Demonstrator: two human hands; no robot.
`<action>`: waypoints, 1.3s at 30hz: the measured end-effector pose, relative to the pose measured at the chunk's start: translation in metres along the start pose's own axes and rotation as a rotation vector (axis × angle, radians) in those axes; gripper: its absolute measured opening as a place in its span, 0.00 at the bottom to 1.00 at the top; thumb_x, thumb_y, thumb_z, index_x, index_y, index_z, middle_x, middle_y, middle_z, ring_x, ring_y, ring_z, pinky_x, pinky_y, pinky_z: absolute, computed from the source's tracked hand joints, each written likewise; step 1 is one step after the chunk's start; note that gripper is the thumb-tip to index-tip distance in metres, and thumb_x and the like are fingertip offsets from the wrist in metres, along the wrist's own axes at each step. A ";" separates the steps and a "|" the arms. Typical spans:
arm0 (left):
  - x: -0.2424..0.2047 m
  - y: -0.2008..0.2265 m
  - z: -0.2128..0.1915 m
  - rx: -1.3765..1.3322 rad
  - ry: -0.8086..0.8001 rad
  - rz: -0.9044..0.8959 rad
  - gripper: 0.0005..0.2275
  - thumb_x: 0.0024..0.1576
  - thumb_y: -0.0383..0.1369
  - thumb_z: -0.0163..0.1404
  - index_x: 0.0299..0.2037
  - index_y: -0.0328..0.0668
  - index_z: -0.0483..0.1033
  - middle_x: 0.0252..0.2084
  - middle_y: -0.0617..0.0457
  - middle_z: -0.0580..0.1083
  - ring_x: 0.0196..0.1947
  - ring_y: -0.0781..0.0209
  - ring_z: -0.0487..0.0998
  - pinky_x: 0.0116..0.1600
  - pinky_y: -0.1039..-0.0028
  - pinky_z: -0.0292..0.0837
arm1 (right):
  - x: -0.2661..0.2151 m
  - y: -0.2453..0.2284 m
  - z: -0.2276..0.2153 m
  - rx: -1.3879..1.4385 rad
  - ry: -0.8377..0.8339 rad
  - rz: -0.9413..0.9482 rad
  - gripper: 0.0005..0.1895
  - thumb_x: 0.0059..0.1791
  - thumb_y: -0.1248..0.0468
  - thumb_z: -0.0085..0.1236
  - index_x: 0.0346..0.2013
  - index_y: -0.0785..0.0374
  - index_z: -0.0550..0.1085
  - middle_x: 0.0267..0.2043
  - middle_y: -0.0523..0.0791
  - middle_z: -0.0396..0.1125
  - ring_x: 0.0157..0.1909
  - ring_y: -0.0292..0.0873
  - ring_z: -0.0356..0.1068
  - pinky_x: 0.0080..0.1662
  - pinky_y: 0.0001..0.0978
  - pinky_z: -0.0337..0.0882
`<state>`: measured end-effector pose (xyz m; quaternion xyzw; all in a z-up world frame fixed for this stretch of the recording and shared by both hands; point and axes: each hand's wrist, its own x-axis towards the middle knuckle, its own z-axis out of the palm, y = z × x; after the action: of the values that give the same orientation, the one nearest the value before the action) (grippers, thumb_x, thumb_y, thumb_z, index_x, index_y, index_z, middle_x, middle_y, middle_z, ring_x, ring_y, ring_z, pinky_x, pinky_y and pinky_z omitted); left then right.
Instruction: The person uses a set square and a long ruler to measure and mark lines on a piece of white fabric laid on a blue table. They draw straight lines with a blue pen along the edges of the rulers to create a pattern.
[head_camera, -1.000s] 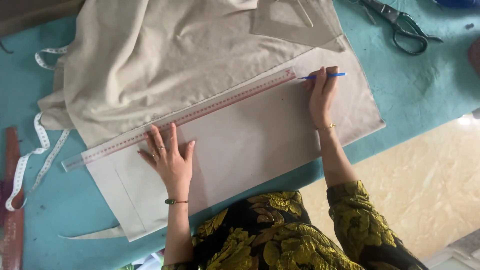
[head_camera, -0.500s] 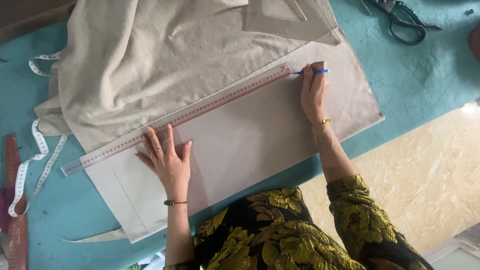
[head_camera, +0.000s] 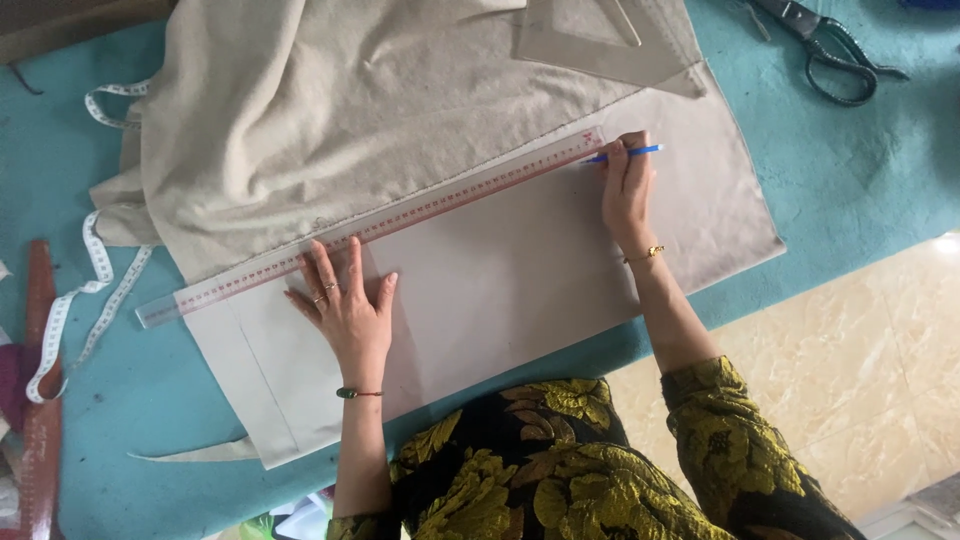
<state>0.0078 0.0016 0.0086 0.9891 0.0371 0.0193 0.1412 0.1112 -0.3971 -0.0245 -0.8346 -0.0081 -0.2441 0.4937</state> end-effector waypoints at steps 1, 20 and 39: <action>-0.001 0.000 0.000 0.002 0.001 -0.003 0.31 0.63 0.55 0.46 0.75 0.57 0.58 0.79 0.37 0.45 0.77 0.31 0.41 0.69 0.27 0.32 | -0.001 -0.002 0.001 0.003 -0.002 0.000 0.13 0.64 0.59 0.36 0.43 0.62 0.67 0.26 0.48 0.65 0.26 0.44 0.64 0.32 0.34 0.65; -0.001 0.002 0.001 0.005 0.009 -0.015 0.31 0.63 0.56 0.45 0.75 0.59 0.58 0.79 0.38 0.46 0.77 0.33 0.43 0.70 0.28 0.33 | -0.001 -0.010 0.000 -0.057 -0.071 -0.044 0.12 0.64 0.60 0.37 0.45 0.63 0.66 0.27 0.50 0.62 0.27 0.51 0.66 0.34 0.42 0.68; -0.003 -0.001 0.010 0.010 0.101 0.007 0.32 0.59 0.53 0.54 0.73 0.56 0.64 0.79 0.39 0.47 0.77 0.32 0.45 0.70 0.30 0.32 | -0.025 -0.074 0.049 0.081 -0.199 0.100 0.12 0.62 0.60 0.39 0.38 0.59 0.68 0.24 0.45 0.69 0.25 0.42 0.67 0.32 0.34 0.68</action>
<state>0.0056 -0.0008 -0.0008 0.9877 0.0407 0.0694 0.1339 0.0895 -0.3124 0.0066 -0.8333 -0.0252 -0.1347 0.5355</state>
